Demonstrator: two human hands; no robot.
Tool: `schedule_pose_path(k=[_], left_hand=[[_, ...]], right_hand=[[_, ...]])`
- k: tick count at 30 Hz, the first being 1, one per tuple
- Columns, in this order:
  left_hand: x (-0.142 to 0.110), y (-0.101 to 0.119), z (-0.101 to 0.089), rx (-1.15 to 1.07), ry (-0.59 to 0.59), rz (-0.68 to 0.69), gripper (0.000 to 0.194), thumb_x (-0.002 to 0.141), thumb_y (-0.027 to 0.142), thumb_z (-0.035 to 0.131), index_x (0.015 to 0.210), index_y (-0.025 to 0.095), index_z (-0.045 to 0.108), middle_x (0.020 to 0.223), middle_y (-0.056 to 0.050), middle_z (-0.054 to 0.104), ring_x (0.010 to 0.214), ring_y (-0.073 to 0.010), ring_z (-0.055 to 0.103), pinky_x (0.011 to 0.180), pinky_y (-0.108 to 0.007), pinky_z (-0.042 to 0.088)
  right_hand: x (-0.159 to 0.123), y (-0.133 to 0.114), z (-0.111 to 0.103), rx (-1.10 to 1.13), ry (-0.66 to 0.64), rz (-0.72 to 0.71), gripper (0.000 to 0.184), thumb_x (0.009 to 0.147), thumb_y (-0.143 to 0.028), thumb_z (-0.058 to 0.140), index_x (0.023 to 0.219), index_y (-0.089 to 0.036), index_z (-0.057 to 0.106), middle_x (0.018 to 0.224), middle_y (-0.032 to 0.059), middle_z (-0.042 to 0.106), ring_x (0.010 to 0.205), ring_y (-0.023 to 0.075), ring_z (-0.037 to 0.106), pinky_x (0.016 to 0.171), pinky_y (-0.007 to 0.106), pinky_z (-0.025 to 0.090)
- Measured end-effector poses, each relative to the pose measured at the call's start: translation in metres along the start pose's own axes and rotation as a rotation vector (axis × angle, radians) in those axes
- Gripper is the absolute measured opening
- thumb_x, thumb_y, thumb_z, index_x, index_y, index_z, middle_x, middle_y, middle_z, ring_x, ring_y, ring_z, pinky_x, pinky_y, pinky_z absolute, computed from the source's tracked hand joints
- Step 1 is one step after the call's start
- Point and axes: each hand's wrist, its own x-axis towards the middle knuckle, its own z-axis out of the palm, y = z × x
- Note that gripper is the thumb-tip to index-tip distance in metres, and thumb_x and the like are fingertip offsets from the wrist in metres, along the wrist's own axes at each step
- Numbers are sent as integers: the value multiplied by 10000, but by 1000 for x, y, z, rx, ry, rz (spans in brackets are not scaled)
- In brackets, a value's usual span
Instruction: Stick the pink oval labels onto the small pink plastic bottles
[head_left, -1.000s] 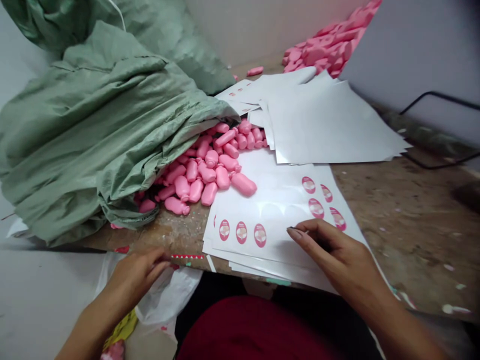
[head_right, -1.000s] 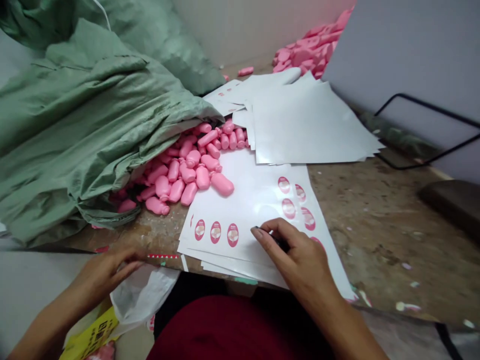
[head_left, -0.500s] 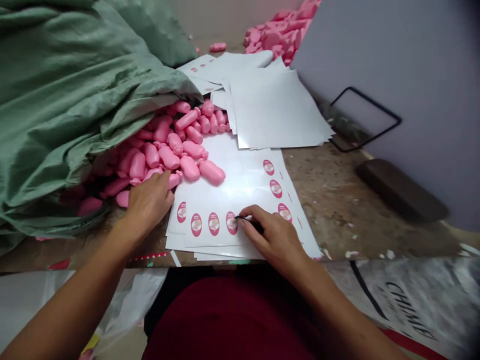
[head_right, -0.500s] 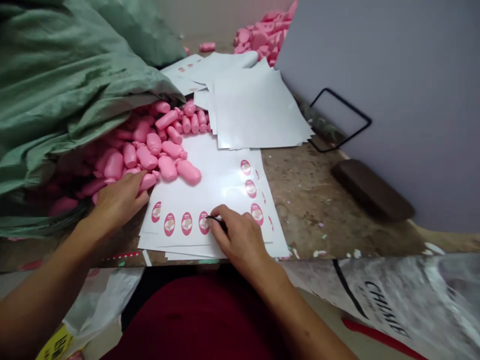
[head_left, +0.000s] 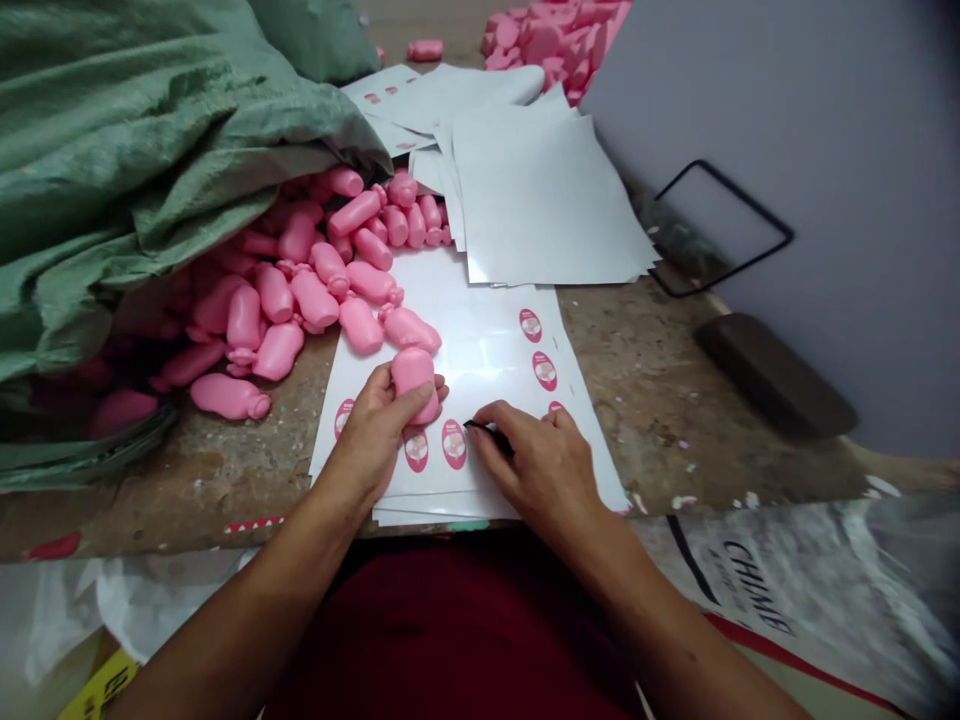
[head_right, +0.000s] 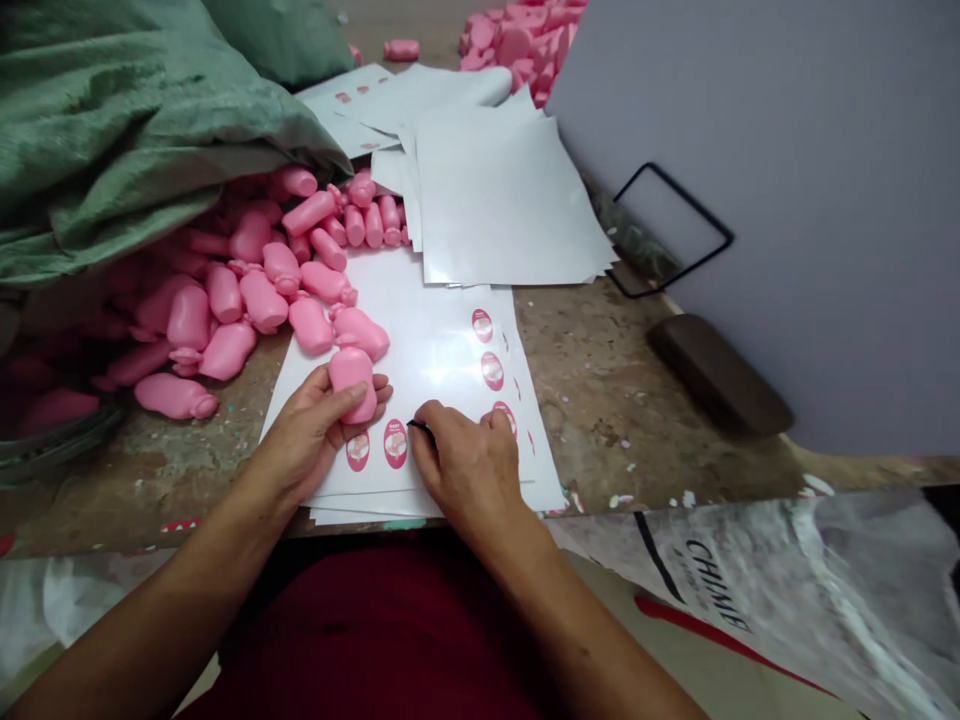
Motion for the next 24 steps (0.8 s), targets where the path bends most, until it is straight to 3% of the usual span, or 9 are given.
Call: schedule_pose_path(k=[9,15,24], left_hand=[[-1,1,2,25,-18,26,337,733,200,728,1041,147,603,999,-74,700,1006,-217,674,962,-382,491],[1,2,-1,8,-18,-9,313,763,238,733,1035,154,602,978,-76,692,1020,-228,668,977,-418,487],[2,0,-2,-5,-20,-7,283,791,291,725,1007,162,594,943,-75,696,1017,-231,666,977,-426,492]], right_hand=[[2,-3,9,-46,65,-32,230,976,-285,495,864,-189,671,713,25,741,526,157,485,697,326,276],[7,2,3,73,-10,30,190,947,-338,524,890,-228,668,707,-5,736,547,160,530,691,305,304],[5,4,3,-41,16,-49,190,943,-302,512,856,-204,650,727,17,756,524,143,494,706,328,244]])
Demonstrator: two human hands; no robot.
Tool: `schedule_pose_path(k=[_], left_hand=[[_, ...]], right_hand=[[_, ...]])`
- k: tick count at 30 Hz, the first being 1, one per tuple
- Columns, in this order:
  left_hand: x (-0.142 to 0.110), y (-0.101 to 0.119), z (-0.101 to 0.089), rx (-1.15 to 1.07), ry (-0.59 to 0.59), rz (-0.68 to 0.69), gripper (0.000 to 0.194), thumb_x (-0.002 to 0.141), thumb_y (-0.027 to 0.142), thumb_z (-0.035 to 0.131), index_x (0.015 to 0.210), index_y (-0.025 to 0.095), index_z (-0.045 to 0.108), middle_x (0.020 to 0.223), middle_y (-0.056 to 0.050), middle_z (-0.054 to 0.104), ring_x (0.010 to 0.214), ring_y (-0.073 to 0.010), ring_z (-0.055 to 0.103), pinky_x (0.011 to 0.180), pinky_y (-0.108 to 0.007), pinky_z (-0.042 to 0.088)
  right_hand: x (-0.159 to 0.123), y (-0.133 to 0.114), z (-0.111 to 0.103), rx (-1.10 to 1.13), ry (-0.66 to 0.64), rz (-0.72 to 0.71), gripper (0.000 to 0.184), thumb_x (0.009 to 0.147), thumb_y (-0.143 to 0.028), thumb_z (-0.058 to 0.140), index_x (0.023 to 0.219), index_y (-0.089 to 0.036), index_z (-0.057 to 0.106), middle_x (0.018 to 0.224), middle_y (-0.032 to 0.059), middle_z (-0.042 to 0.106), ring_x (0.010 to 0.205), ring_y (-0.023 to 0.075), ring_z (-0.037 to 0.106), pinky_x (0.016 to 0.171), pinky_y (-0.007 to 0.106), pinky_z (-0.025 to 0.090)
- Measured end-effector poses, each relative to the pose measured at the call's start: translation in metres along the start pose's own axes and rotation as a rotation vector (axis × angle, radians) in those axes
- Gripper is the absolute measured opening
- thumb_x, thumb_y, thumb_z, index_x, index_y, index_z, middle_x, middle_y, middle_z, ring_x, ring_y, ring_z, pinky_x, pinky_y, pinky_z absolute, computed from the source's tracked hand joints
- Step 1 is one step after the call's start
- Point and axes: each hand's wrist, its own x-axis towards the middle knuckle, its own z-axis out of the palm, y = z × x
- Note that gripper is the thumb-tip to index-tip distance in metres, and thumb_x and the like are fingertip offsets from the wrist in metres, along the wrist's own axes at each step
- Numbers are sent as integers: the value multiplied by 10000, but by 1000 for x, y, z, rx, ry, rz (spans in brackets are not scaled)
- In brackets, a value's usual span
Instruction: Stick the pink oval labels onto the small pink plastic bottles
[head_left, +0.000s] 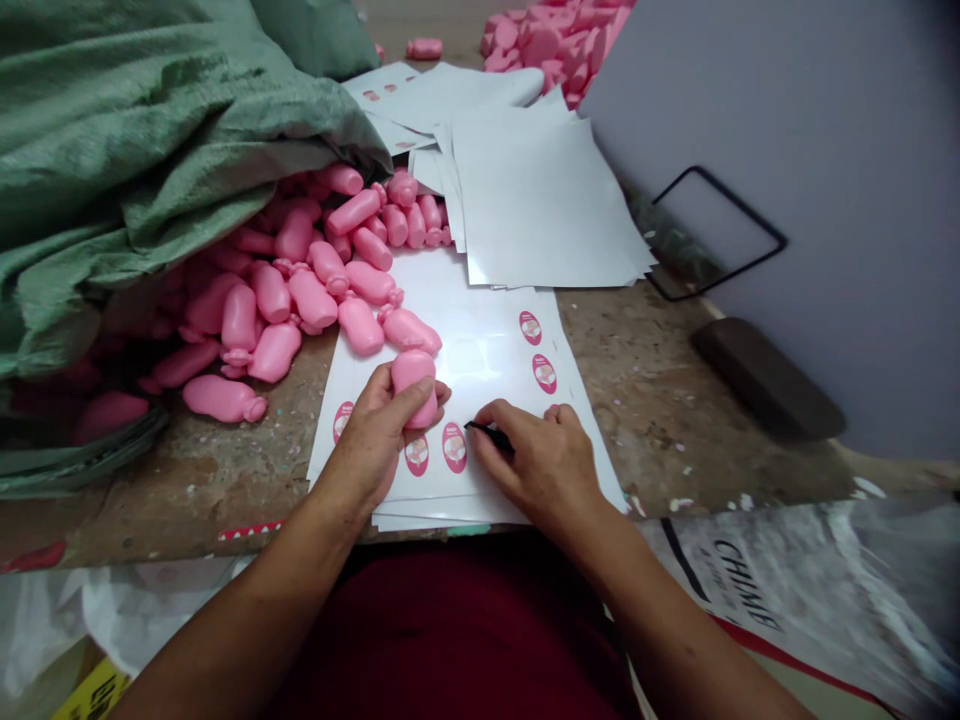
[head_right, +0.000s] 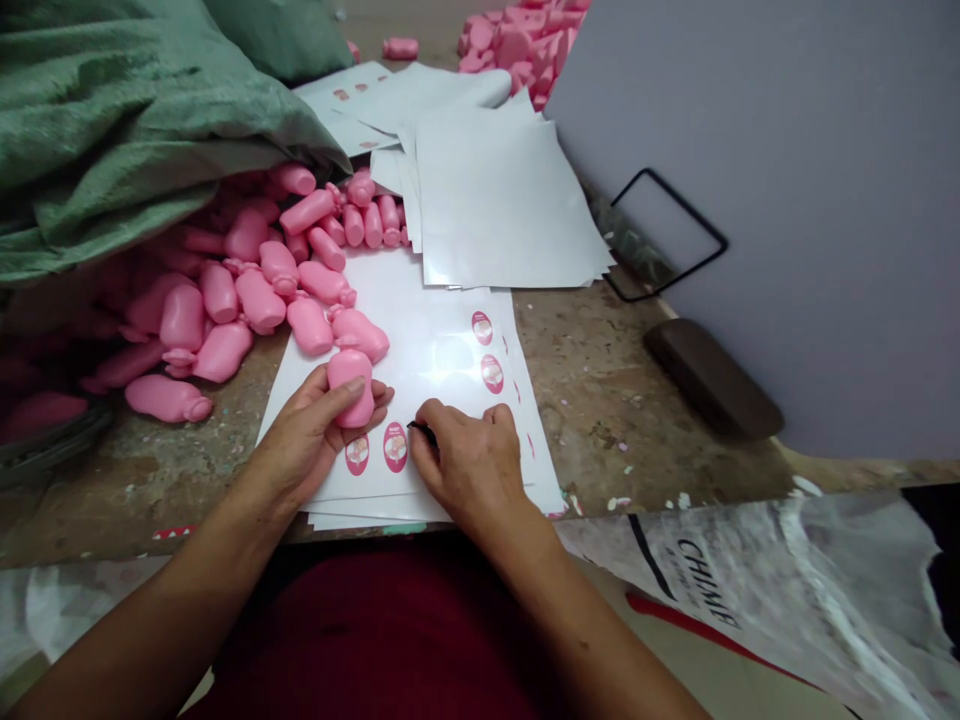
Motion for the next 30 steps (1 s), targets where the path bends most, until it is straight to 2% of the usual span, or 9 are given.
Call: schedule_pose_path(k=[4,10,12,14,17,21,24,27,30], left_hand=[[0,0,0,14,0,14,277,774,292,731,976,160,596,920,-66,697,1007,-228,667,980,-428,488],[-1,1,2,-7,17,17,290,730,246,750,947,150,584,911,-59,702,953,-205,690,956,-399,509],[-2,1,3,-2,26,23,284,739,240,737,956,155,575,906,-54,703,942,-200,693,951,-397,513],[-2,0,4,5,42,37,271,743,233,724,950,159,565,877,-41,694,923,-193,694,937,-393,519],[-2,-1,4,33,36,60,295,739,244,729,956,169,544,884,-27,677,896,-187,695,895,-377,529],[-7,-2,2,110,-16,119,393,724,306,782,1006,193,532,932,-9,649,864,-169,682,815,-321,531],[-18,-1,3,118,-86,127,365,794,417,750,1001,198,543,902,0,637,782,-128,644,732,-261,510],[-34,1,8,6,-203,34,440,856,593,635,1044,201,570,919,-25,650,802,-143,643,709,-261,510],[-47,2,14,-55,-266,-57,594,802,672,649,1158,203,570,985,-61,667,913,-202,668,720,-286,531]], right_hand=[[3,-1,2,-16,0,9,251,930,-395,560,802,-199,652,638,19,712,505,139,456,686,318,232],[10,-2,-1,56,-51,107,211,865,-381,610,742,-211,633,587,3,641,513,142,444,678,326,274],[13,-1,-7,213,-112,194,214,827,-391,626,700,-220,603,574,-14,601,531,144,461,649,312,303],[14,0,-16,480,-163,280,241,801,-412,627,669,-221,562,586,-26,567,556,138,473,606,287,328],[13,0,-28,833,-166,355,284,771,-450,628,642,-220,523,590,-34,502,566,125,435,551,262,333],[11,-3,-39,1040,-170,386,292,737,-462,655,638,-217,530,582,-38,455,554,115,376,517,253,300],[11,-6,-44,1099,-161,379,286,731,-463,661,647,-214,548,584,-39,452,549,110,357,515,255,292],[10,-8,-47,1082,-142,357,257,736,-449,652,665,-211,587,593,-31,490,563,117,392,532,261,311],[9,-10,-49,1106,-175,347,235,748,-437,642,683,-217,593,616,-20,563,587,132,485,565,274,374]])
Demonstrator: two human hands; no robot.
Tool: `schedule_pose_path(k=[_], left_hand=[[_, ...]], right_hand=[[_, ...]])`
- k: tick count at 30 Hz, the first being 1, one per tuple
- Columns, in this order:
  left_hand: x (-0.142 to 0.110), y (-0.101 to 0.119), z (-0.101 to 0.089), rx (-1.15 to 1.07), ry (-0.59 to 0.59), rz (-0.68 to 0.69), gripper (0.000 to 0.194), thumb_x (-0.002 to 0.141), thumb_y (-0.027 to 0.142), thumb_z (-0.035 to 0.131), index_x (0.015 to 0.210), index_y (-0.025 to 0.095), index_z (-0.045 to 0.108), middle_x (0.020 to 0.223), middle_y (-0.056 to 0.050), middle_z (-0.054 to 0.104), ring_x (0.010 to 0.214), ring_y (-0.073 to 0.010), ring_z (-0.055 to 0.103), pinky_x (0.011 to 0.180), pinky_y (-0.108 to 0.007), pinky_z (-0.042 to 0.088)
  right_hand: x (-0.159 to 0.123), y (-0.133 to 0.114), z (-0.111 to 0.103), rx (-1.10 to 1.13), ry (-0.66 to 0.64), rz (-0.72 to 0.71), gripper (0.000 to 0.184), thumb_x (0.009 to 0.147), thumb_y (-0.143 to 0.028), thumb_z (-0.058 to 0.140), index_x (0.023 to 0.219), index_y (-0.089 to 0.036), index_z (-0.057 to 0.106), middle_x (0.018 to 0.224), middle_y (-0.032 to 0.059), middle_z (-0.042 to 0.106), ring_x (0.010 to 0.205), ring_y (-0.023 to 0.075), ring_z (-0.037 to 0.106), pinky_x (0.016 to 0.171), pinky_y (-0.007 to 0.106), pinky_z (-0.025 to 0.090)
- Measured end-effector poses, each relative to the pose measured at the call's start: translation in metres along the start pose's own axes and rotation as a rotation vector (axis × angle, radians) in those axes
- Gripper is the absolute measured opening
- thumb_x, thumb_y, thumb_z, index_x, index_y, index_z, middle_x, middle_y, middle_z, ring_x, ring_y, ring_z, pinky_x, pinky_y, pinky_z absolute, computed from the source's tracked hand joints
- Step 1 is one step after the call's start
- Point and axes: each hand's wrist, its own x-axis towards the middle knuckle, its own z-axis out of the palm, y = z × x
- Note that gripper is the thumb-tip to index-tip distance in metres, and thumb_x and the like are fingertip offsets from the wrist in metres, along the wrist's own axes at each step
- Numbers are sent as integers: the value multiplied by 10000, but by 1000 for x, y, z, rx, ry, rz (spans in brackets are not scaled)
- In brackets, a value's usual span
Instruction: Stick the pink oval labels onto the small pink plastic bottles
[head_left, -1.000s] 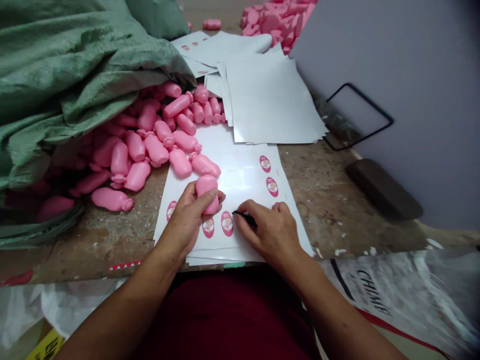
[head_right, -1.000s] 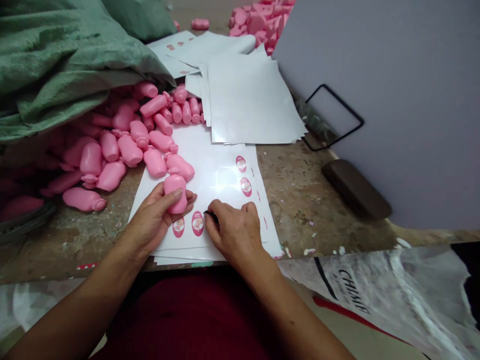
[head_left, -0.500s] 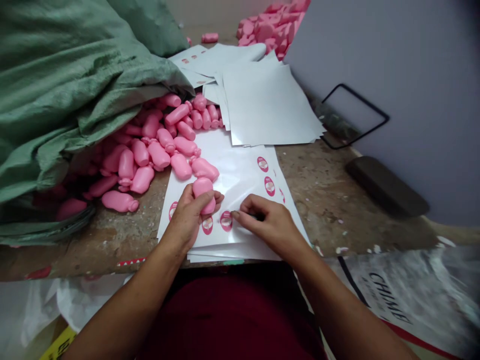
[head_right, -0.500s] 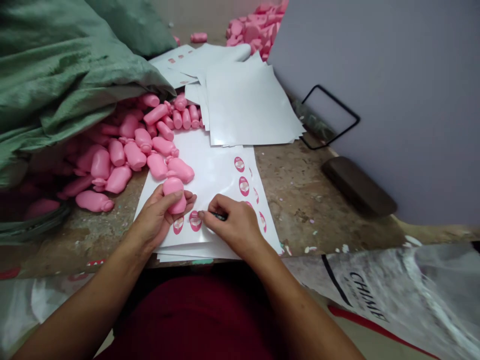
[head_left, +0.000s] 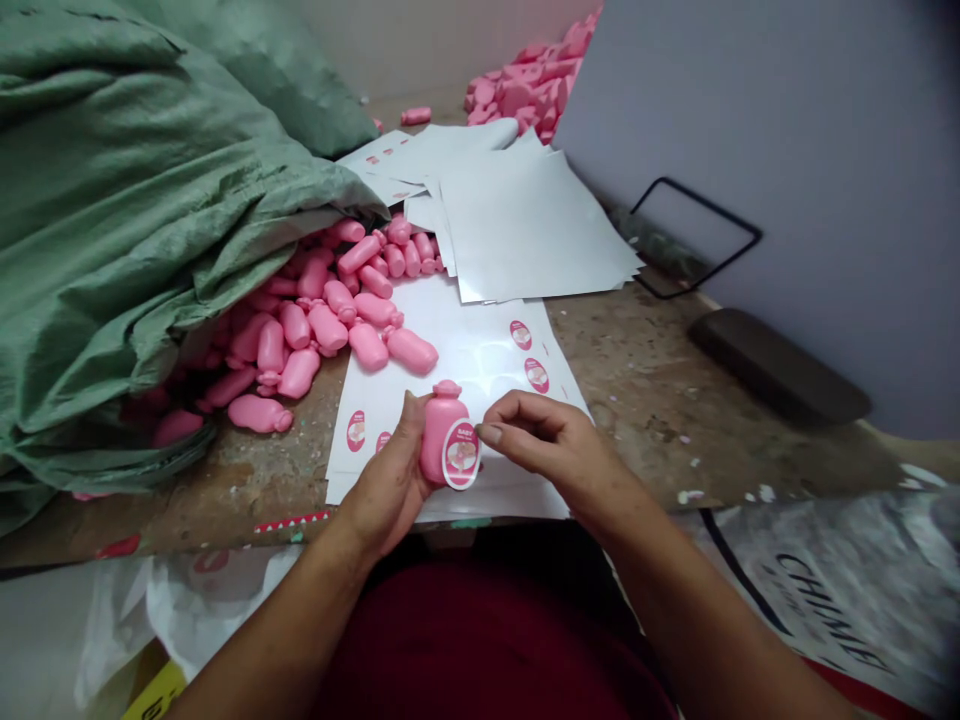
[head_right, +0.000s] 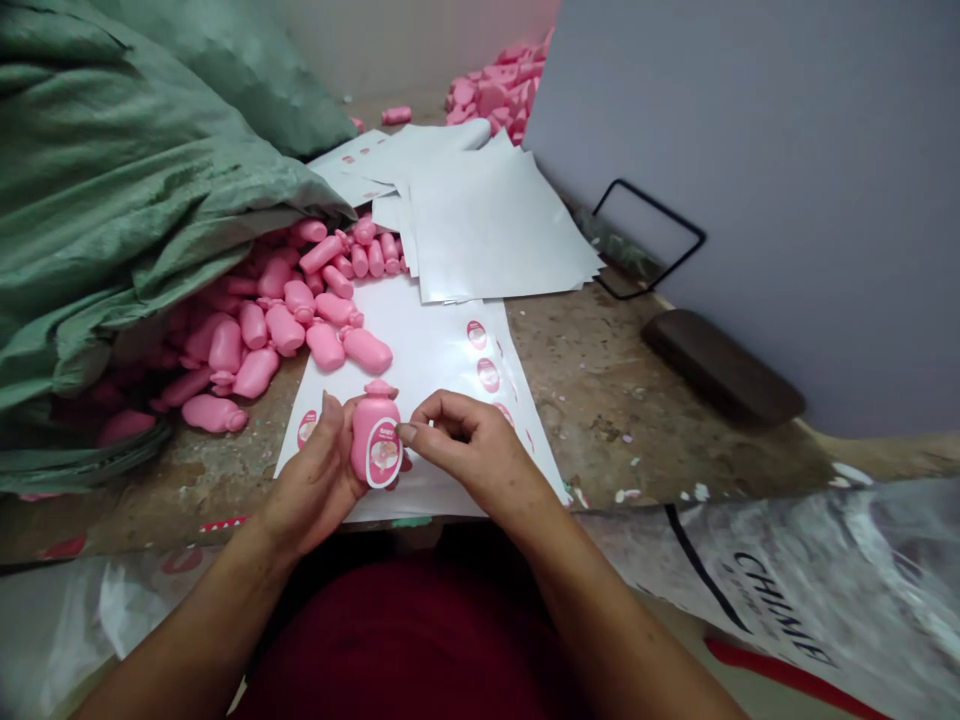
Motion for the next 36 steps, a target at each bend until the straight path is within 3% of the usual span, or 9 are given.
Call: schedule_pose_path(k=[5,19,23,26,30,36], left_hand=[[-6,-3,5,22,-17,-49,753,737,757,644,1233,199,544,1005,-87,684,904,-236,686,676,-302,535],[-6,-5,4,98,-4,-31,715,759,765,613,1193,198,569,997,-67,660,805,-178,659,625,-255,469],[-7,-8,1,172,-32,-16,510,876,619,597,1207,233,558,990,-27,630,811,-139,643,644,-231,458],[-6,-9,0,194,-7,-19,401,916,489,608,1209,222,547,945,-15,608,779,-120,631,645,-221,454],[-5,-11,-4,149,-7,-43,404,921,428,608,1224,173,527,949,-50,630,731,-114,620,621,-221,446],[-12,-8,-6,156,-22,-63,543,753,229,777,1232,205,523,1093,-49,625,841,-109,620,696,-212,472]], right_hand=[[-3,1,1,92,-60,37,257,761,-448,657,691,-217,570,622,-17,623,609,144,570,615,292,438],[0,8,1,67,-54,56,326,739,-505,693,671,-212,566,619,-15,600,600,141,532,599,286,410],[-1,12,1,-73,0,13,281,773,-470,645,681,-214,577,622,-22,577,591,134,496,578,278,375],[-4,14,-1,-280,127,-47,225,794,-424,627,706,-218,612,600,-35,540,569,125,458,575,280,344],[-5,20,-6,-321,293,-123,217,793,-421,651,717,-220,622,565,-50,487,546,118,423,559,276,330],[-4,29,-5,-192,237,-154,230,808,-429,670,729,-219,621,620,-42,510,580,119,433,566,272,339]])
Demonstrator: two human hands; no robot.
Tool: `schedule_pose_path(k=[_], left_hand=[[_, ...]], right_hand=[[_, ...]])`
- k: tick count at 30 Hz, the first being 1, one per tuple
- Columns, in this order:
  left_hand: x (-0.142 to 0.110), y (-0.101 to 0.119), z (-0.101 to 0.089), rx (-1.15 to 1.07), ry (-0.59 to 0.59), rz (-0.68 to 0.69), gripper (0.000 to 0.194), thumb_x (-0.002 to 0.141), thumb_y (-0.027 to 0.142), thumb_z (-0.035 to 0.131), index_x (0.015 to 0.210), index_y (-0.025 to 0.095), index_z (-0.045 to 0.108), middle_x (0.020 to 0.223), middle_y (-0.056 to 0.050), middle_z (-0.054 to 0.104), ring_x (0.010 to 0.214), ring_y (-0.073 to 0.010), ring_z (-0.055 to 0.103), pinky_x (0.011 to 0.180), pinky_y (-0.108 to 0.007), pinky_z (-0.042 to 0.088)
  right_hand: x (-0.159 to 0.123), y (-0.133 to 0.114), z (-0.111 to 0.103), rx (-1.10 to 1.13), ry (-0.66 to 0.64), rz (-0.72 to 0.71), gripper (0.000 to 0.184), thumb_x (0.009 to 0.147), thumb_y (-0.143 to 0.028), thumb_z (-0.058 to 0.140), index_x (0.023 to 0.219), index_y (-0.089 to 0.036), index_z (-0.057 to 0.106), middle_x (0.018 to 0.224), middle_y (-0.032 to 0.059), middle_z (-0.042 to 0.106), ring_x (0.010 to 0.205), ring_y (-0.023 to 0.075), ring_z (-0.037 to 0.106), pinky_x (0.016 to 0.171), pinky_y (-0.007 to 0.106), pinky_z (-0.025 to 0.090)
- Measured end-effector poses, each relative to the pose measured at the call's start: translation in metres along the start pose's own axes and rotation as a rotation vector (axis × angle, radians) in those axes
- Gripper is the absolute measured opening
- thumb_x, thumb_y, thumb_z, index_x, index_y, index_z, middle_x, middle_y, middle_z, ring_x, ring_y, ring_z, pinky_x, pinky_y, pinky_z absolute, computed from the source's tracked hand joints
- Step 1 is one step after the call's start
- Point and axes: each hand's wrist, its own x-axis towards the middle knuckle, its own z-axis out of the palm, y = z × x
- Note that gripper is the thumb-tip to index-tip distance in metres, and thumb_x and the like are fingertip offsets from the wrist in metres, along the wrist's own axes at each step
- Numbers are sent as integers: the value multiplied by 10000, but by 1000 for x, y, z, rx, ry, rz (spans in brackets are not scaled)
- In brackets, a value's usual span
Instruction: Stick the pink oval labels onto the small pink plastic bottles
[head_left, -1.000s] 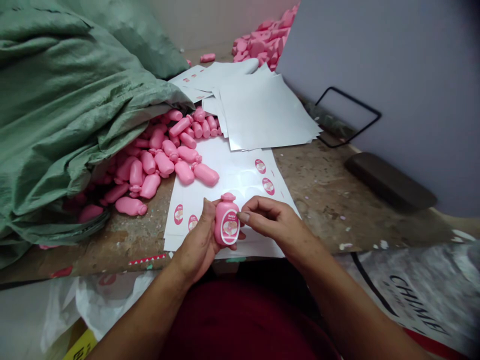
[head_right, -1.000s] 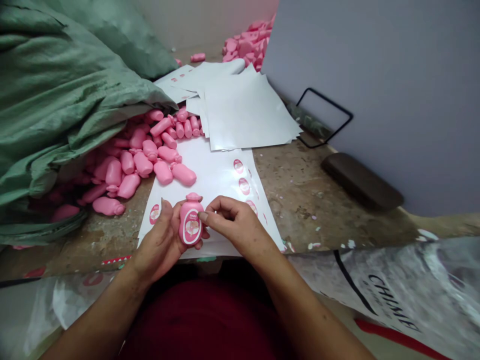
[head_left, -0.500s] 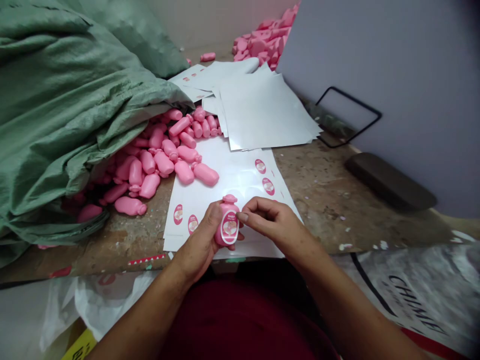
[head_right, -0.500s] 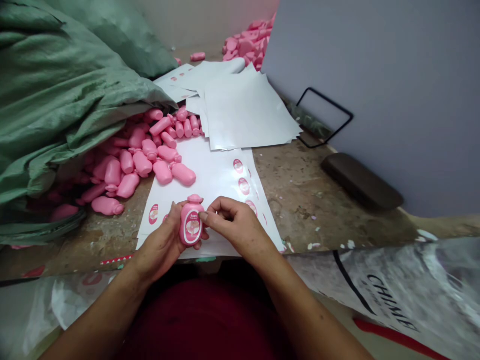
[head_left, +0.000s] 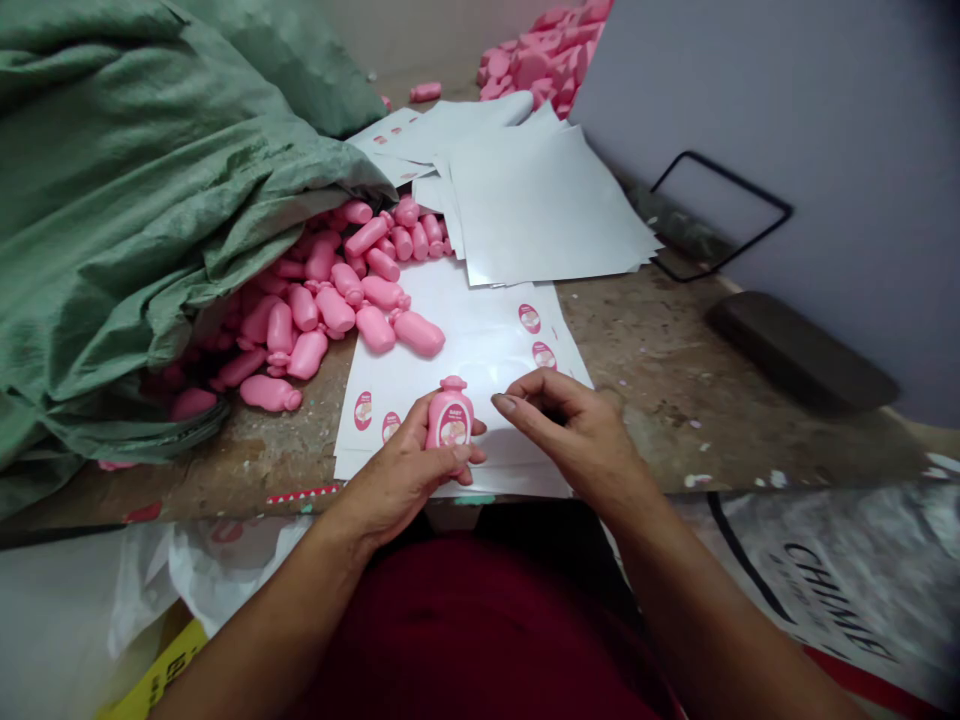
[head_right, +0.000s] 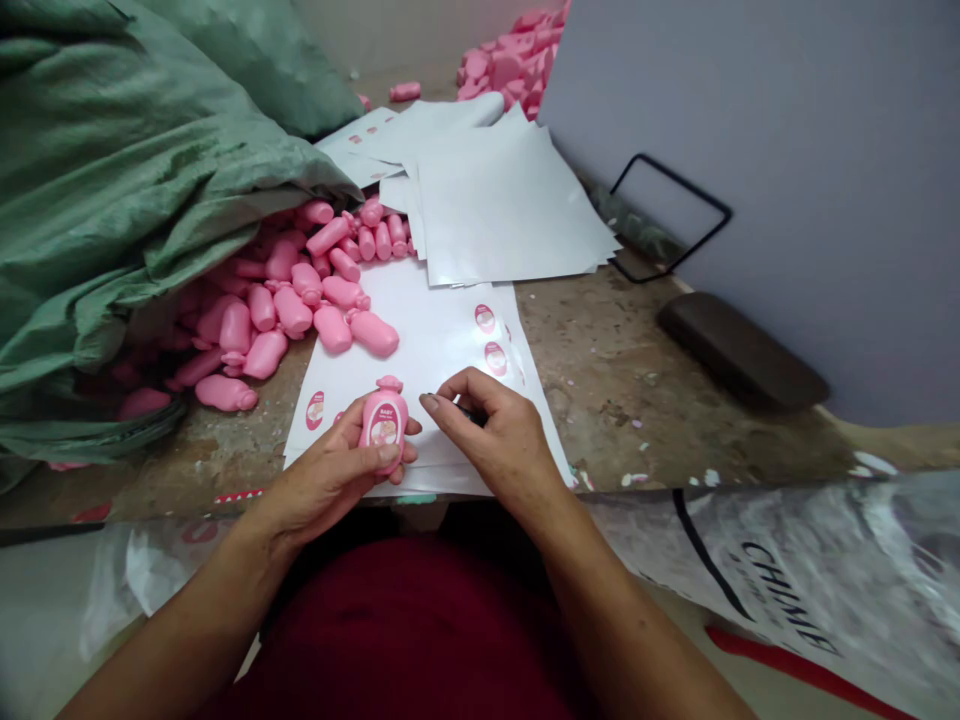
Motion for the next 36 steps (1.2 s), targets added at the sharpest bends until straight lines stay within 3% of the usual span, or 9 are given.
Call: schedule_pose_path(k=[4,9,12,14,18,21,27,31,36], left_hand=[[-32,8,-28,108,69,-57,771,675,173,812,1351,298,461,1109,-17,642,979,-156,645,839,-257,489],[-127,0,-129,709,310,-133,515,808,274,652,1311,364,584,1244,-15,675,1186,-272,591,1073,-450,399],[-173,-12,-188,1168,512,-54,496,636,210,665,1104,357,736,1154,-31,733,1087,-334,630,981,-491,458],[-182,-11,-204,1425,586,-22,415,611,229,692,1003,338,771,1065,-46,758,985,-325,666,875,-444,507],[-147,23,-178,1617,556,-116,247,870,380,530,923,291,755,847,-40,744,736,-244,664,681,-349,503],[-92,58,-159,1748,640,224,382,836,168,478,1137,241,702,1175,-112,693,1062,-289,606,941,-436,458],[-31,76,-179,1609,565,377,372,777,130,539,1082,250,712,1197,-102,665,1187,-337,526,1066,-474,343],[-28,68,-153,1186,551,469,263,697,189,712,953,248,724,1006,-51,663,1061,-300,545,974,-382,404],[0,40,-69,402,385,357,299,768,383,754,964,193,633,882,-19,671,845,-206,630,775,-320,491]], right_hand=[[-1,1,3,23,-21,34,230,784,-438,676,715,-227,617,610,-36,507,573,127,432,557,275,342],[1,4,2,10,-44,56,264,766,-487,672,696,-238,623,616,-19,529,575,143,462,550,280,368],[2,7,2,-43,-34,62,305,765,-540,661,703,-241,642,636,-9,565,592,156,503,573,289,405],[2,10,3,-104,-33,70,344,755,-587,650,719,-245,663,655,0,605,606,170,539,586,300,428],[2,16,6,-233,-83,57,413,766,-652,596,779,-250,690,723,17,690,637,201,611,589,312,460],[1,17,10,-315,-166,13,409,827,-644,565,845,-259,703,720,10,702,602,192,615,550,298,453],[-5,14,19,-439,-175,-159,301,896,-501,540,836,-250,695,631,15,690,551,201,610,564,314,406],[-3,15,19,-599,-186,-198,216,914,-374,524,872,-249,694,665,7,715,545,189,588,635,324,379],[-1,14,23,-689,-164,-196,199,926,-335,526,898,-222,687,671,9,714,547,181,568,683,323,347]])
